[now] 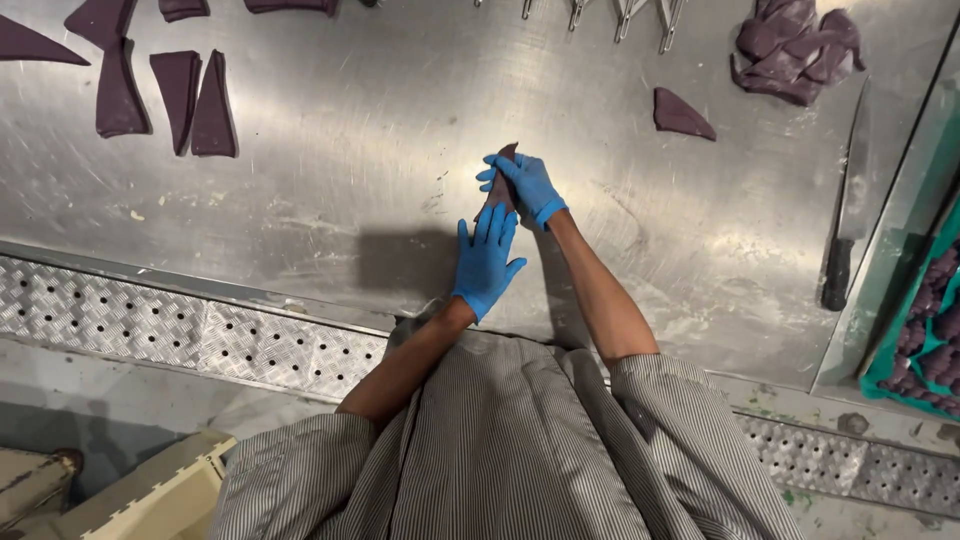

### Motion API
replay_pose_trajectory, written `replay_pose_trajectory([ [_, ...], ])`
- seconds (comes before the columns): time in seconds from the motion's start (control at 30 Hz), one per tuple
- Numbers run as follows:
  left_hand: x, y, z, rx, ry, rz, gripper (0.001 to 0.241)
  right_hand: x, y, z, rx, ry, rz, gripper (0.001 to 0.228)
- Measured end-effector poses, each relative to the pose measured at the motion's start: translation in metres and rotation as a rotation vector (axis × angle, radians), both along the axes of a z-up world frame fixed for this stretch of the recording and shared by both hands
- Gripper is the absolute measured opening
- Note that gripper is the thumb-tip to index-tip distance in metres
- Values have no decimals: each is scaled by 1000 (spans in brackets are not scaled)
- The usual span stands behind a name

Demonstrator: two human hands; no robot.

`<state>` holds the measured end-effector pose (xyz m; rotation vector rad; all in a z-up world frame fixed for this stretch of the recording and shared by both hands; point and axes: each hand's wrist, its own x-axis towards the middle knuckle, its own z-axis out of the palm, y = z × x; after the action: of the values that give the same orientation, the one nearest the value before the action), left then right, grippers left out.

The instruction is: Shaping triangular pieces of purple dough into small croissants on a metal workbench.

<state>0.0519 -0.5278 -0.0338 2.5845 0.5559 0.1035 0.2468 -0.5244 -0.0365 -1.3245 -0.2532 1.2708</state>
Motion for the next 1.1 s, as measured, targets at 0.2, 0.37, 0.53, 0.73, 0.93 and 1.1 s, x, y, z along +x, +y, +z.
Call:
replay_pose_trajectory([
  [0.2, 11, 9, 9, -10, 1, 1, 87, 20, 23, -32, 116, -58, -114, 38],
  [0.37, 4, 5, 19, -12, -35, 20, 83, 37, 46, -39, 84, -45, -177, 35],
  [0.53, 21, 7, 22, 42, -56, -13, 86, 63, 70, -17, 6, -43, -263, 37],
  [0.73, 8, 19, 43, 168, 80, -85, 87, 44, 59, 6, 244, -220, -319, 35],
  [0.93, -4, 79, 14, 160, -83, -66, 80, -21, -64, 82, -88, -1431, 214, 62],
  [1.1, 6, 118, 13, 240, -196, -259, 61, -31, -95, 29, -21, -1613, 312, 61],
])
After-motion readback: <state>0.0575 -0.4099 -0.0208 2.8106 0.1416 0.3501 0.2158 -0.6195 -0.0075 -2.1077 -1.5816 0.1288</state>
